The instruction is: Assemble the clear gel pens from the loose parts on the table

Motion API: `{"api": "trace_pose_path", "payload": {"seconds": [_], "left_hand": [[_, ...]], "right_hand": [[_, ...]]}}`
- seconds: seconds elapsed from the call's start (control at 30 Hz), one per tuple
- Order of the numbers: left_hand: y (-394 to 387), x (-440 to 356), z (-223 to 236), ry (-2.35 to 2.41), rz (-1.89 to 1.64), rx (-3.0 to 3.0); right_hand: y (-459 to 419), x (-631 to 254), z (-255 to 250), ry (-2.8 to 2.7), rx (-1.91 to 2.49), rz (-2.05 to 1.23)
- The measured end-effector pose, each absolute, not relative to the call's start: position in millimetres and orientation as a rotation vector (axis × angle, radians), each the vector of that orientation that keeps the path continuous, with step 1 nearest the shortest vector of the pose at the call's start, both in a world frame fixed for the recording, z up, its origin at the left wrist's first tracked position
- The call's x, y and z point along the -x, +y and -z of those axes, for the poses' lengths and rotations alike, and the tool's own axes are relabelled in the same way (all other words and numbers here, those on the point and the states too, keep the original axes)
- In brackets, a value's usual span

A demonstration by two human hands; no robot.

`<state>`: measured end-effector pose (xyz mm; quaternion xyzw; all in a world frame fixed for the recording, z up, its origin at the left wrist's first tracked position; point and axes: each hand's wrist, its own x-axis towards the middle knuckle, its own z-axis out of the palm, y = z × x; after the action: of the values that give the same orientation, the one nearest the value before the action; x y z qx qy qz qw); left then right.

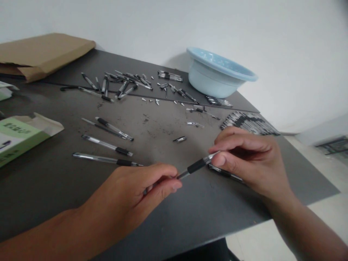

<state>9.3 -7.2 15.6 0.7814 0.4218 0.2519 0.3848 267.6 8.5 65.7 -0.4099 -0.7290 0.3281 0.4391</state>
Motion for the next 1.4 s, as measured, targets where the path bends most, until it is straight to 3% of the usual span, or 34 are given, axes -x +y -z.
{"api": "trace_pose_path", "payload": {"seconds": [0.83, 1.07, 1.4], "left_hand": [[-14.0, -13.7, -18.3, 0.934, -0.449, -1.825], [-17.8, -14.5, -17.0, 0.961, -0.466, -1.884], [-18.7, -13.4, -10.5, 0.884, -0.498, -1.829]], "right_hand": [[3.7, -243.0, -33.2, -1.676, 0.725, -1.366], [5.2, -239.1, -31.4, -1.619, 0.764, -1.134], [-3.3, -236.2, -45.1, -1.71, 0.761, -1.273]]}}
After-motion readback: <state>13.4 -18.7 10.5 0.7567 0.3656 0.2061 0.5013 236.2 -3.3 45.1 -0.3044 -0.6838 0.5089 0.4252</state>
